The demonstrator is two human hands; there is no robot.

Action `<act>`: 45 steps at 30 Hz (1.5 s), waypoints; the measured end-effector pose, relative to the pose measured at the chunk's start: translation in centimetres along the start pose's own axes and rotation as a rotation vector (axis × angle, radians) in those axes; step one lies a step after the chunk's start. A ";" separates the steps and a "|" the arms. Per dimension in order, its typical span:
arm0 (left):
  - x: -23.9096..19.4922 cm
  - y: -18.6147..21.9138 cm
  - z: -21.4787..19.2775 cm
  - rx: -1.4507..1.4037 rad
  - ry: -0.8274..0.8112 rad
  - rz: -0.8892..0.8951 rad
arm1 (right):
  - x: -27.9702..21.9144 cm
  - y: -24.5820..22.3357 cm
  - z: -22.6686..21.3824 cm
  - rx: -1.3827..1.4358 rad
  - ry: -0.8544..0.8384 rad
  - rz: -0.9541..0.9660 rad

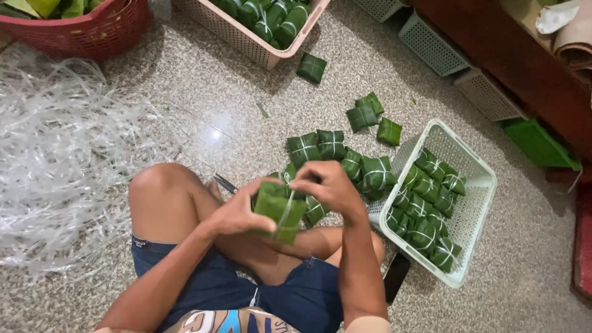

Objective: The person trims the excess length of plastic ties from wrapped food parcels using scissors, then places the finished parcels into a white plastic basket.

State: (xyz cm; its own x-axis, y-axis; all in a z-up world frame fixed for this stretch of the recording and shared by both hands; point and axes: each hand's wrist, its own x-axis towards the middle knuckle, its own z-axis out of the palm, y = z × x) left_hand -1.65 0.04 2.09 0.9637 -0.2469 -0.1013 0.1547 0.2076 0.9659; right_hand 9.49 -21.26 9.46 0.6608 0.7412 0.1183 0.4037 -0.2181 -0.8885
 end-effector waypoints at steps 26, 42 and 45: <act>6.4 1.6 -5.7 -0.372 0.478 -0.105 | -0.7 14.5 11.6 0.660 0.633 0.242; 20.7 -19.4 -19.0 0.191 0.891 -0.410 | 11.6 26.1 11.2 -0.162 0.203 0.476; 23.0 -23.5 -21.1 0.215 0.798 -0.403 | 12.2 26.3 10.9 -0.097 0.187 0.622</act>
State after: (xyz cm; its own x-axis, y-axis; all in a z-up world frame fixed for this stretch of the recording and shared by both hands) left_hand 21.48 9.48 -28.01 0.7221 0.4810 -0.4973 0.5448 0.0477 0.8372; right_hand 21.24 -11.03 -17.30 0.8848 0.3372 -0.3216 -0.0396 -0.6331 -0.7730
